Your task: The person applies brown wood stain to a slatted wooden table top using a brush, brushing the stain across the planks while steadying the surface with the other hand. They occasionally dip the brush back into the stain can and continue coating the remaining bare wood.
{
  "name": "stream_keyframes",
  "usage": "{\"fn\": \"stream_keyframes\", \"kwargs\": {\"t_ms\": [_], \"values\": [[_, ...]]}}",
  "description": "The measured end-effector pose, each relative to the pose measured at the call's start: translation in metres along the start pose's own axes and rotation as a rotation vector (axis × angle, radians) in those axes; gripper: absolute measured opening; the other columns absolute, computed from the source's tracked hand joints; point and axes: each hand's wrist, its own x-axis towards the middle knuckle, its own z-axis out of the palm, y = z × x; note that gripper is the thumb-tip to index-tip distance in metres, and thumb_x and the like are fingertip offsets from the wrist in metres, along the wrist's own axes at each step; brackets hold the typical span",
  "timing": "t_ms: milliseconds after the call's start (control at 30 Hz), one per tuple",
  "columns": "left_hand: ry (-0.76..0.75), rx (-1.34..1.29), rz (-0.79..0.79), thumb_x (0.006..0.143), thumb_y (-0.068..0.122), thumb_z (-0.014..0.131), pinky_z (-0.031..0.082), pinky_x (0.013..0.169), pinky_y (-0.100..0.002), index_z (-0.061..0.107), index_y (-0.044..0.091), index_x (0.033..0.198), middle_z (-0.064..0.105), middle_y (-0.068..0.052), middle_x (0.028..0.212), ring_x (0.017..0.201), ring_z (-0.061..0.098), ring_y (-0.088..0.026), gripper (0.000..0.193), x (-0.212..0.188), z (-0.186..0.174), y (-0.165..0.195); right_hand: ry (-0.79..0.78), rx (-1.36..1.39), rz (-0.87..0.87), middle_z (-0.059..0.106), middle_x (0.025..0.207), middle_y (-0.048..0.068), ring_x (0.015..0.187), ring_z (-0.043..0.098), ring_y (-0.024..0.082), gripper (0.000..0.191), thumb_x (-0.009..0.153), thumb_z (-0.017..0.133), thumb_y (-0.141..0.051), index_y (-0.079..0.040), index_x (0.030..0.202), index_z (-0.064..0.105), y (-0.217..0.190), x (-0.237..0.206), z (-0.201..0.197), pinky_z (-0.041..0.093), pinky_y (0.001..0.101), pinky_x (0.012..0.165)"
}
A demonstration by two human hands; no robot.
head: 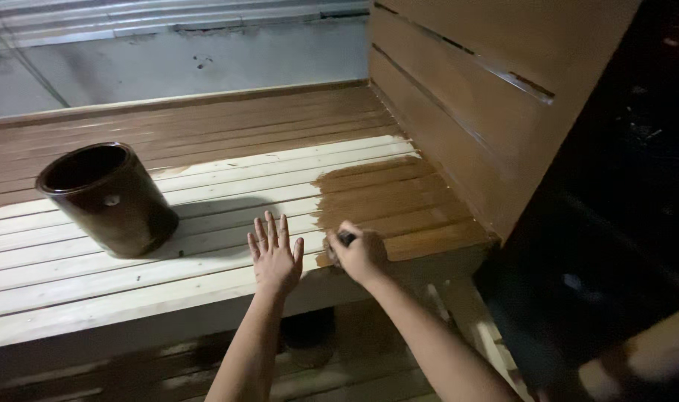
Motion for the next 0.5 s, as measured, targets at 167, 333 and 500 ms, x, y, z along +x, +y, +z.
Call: {"fn": "stream_keyframes", "kwargs": {"t_ms": [167, 333, 500], "values": [[0.051, 0.058, -0.017, 0.103, 0.055, 0.023, -0.007, 0.121, -0.052, 0.010, 0.015, 0.162, -0.004, -0.014, 0.169, 0.154, -0.010, -0.035, 0.073, 0.001, -0.010, -0.013, 0.213, 0.548, 0.115, 0.066, 0.072, 0.005, 0.059, 0.066, 0.016, 0.019, 0.091, 0.073, -0.020, -0.010, 0.082, 0.060, 0.076, 0.035, -0.032, 0.055, 0.0356, 0.050], [0.013, 0.019, -0.039, 0.103, 0.055, 0.024, -0.006, 0.123, -0.052, 0.011, 0.016, 0.163, -0.003, -0.013, 0.171, 0.156, -0.009, -0.034, 0.073, -0.007, -0.007, -0.012, 0.394, 0.238, 0.377, 0.065, 0.081, 0.008, 0.066, 0.064, 0.020, 0.019, 0.090, 0.075, -0.014, -0.006, 0.090, 0.057, 0.175, 0.039, -0.149, 0.053, 0.0355, 0.058], [0.025, 0.023, -0.039, 0.103, 0.054, 0.025, -0.005, 0.122, -0.052, 0.012, 0.015, 0.163, -0.002, -0.014, 0.170, 0.156, -0.008, -0.035, 0.073, -0.011, -0.007, -0.006, 0.319, -0.267, 0.284, 0.064, 0.071, 0.009, 0.062, 0.063, 0.020, 0.014, 0.089, 0.074, -0.010, -0.003, 0.085, 0.063, 0.179, 0.050, -0.189, 0.050, 0.0386, 0.056]]}}
